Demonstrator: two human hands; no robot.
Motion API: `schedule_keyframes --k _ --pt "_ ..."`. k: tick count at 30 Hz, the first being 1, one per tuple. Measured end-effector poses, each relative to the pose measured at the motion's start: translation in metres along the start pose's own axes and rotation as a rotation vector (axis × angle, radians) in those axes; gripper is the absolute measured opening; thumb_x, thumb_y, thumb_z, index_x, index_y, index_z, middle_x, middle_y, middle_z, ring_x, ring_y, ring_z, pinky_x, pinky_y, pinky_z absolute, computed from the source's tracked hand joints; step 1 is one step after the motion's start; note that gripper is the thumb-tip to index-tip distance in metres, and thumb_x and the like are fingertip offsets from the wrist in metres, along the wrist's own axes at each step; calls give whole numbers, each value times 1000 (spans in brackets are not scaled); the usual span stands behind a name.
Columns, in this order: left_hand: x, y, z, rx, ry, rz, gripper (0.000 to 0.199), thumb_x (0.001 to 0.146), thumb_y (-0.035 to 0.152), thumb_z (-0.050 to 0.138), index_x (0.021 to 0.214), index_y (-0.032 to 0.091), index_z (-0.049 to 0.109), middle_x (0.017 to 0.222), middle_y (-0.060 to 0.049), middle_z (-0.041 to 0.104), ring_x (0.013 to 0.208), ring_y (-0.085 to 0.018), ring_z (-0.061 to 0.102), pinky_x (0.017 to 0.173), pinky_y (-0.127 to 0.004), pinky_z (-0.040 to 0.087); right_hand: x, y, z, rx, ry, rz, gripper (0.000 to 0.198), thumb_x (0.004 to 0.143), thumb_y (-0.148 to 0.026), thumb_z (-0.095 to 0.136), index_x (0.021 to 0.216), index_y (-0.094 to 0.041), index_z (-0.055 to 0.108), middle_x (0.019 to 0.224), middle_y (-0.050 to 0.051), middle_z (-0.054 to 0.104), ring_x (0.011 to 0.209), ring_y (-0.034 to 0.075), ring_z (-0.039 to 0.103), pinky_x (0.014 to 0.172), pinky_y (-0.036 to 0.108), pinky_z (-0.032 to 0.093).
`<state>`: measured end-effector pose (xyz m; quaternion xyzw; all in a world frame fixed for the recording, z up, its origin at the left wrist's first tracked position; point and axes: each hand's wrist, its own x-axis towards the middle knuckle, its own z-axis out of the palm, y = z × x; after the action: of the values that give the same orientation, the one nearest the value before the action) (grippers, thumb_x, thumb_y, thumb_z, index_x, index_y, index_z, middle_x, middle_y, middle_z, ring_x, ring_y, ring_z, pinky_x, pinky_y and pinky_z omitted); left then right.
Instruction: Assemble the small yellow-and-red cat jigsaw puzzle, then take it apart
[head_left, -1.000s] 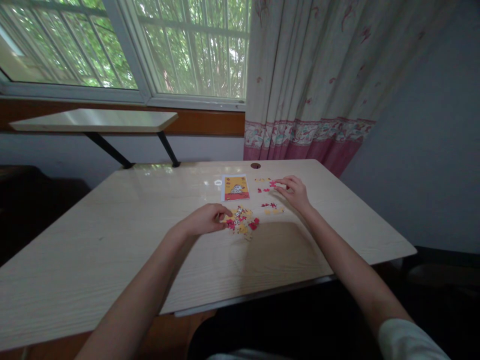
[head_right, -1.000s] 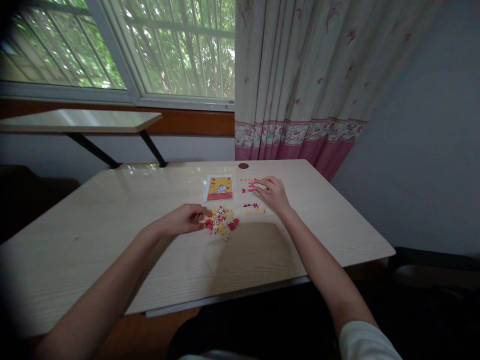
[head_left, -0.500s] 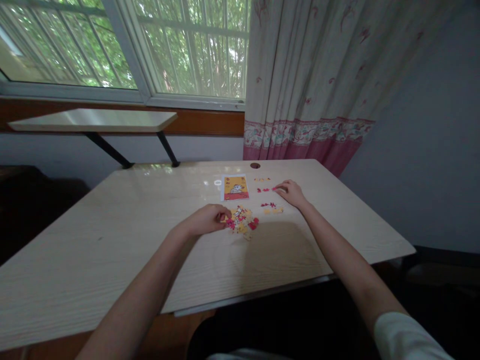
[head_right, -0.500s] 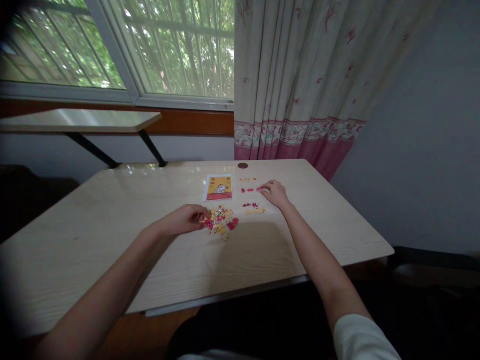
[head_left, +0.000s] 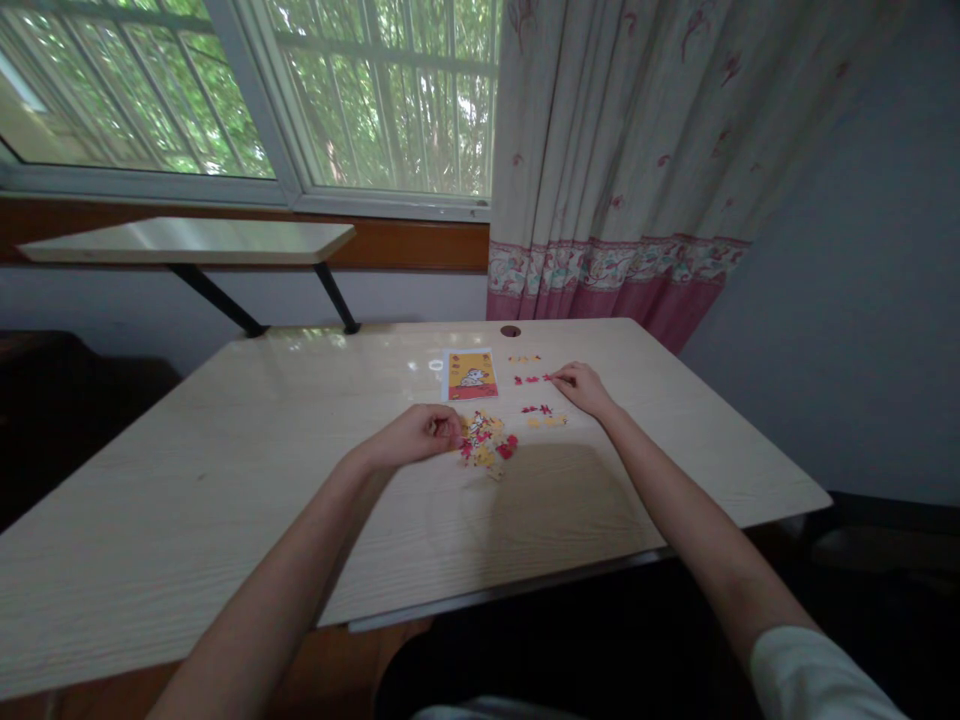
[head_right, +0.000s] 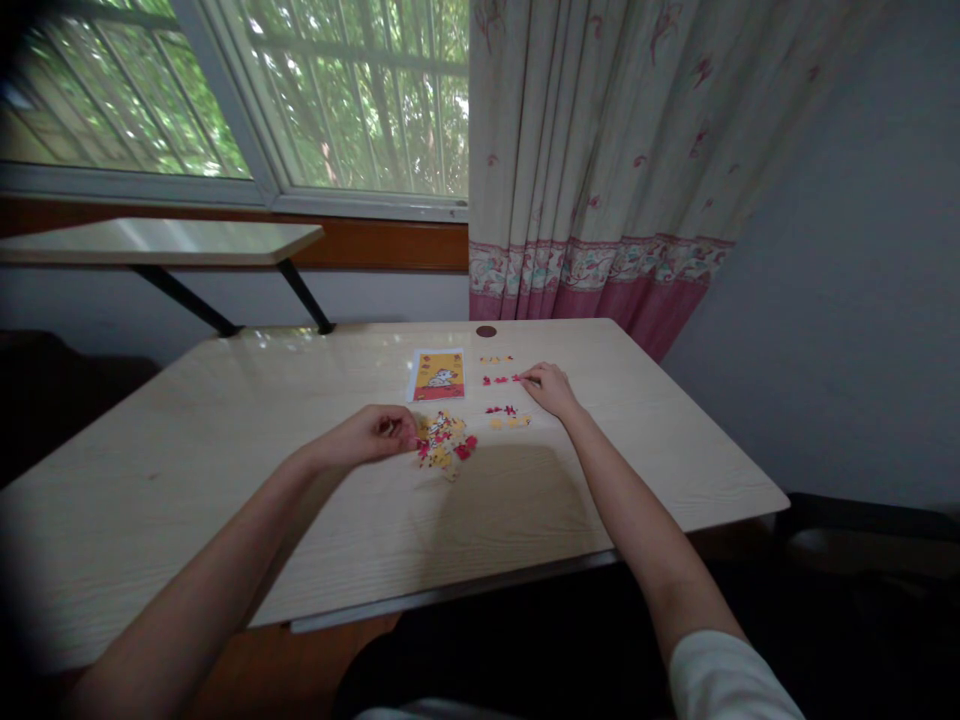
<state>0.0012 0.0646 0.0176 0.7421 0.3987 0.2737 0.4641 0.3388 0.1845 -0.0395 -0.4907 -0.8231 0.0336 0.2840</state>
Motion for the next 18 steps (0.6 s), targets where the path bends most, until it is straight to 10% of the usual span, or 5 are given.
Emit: schedule_keyframes --k 12,18 --pt "16 7 20 -489 318 -100 18 60 19 72 76 15 67 70 -4 68 62 -13 59 57 -23 44 0 -9 -5 -8 18 -16 23 85 -30 52 94 -21 70 89 7 66 85 18 57 78 32 41" --pt "20 5 27 -605 378 -176 17 57 18 74 71 15 66 65 -2 68 56 -11 58 55 -23 45 -7 -57 -11 43 138 -153 20 85 -28 52 91 -21 69 88 6 66 86 19 56 80 34 39"
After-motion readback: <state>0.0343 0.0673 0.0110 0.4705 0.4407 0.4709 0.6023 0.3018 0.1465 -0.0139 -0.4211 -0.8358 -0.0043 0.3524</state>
